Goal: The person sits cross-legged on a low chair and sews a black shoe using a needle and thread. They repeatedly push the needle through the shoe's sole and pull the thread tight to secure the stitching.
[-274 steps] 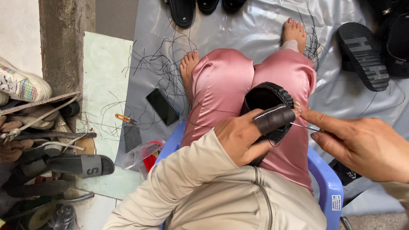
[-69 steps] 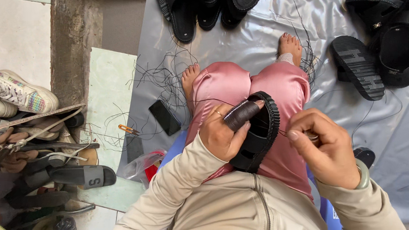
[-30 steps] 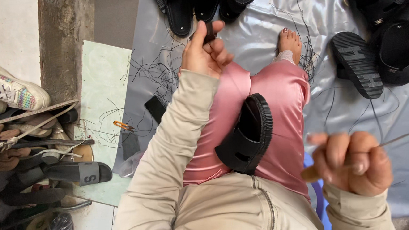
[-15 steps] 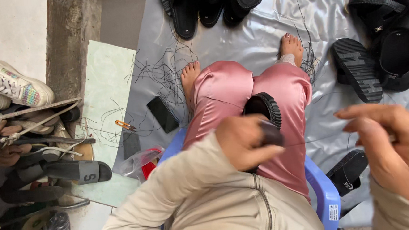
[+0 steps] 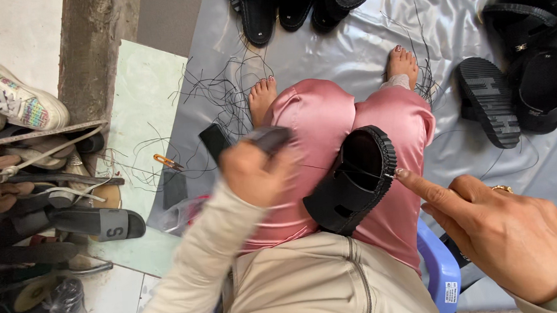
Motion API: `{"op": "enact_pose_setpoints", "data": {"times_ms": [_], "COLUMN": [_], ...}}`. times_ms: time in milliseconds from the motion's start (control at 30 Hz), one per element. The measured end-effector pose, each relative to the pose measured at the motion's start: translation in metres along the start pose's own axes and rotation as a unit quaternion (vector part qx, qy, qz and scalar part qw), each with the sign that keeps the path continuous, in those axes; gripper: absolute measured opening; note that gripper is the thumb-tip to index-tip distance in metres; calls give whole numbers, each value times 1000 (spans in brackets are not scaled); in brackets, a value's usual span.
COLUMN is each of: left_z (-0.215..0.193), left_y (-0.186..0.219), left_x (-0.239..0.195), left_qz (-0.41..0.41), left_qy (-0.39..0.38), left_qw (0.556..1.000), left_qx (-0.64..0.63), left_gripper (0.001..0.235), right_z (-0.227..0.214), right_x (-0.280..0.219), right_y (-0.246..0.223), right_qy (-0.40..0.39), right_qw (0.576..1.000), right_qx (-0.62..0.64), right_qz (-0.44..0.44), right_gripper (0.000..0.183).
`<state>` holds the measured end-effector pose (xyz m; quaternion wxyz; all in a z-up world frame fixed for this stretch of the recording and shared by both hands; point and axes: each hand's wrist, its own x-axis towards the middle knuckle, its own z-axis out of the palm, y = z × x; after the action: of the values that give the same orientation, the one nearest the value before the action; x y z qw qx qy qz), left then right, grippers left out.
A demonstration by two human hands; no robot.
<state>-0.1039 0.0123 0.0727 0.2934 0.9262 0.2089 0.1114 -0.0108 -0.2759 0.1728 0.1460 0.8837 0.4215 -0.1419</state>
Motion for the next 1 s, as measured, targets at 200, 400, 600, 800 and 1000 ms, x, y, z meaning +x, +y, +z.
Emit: {"op": "enact_pose_setpoints", "data": {"times_ms": [200,400,600,800,1000], "left_z": [32,45,47,51,33], "left_y": [70,75,75,75,53], "left_x": [-3,-7,-5,-4,7], "left_qz": [185,166,159,142,232], "left_qy": [-169,-172,-166,-174,-125], "left_qw": [957,954,942,950,927], "left_qx": [-145,-179,-244,-216,-265], "left_gripper": [89,81,72,79,68], "right_z": [-1,-8,-1,19,16], "right_x": [-1,-6,0,14,11], "right_y": [1,-5,-5,-6,-8], "right_qy": [-20,23,48,71,112], "right_qw": [999,993,992,996,993], "right_qx": [-5,-117,-117,-36,22], "right_qz": [26,12,-7,-29,-25], "right_gripper": [57,70,69,40,37]}}
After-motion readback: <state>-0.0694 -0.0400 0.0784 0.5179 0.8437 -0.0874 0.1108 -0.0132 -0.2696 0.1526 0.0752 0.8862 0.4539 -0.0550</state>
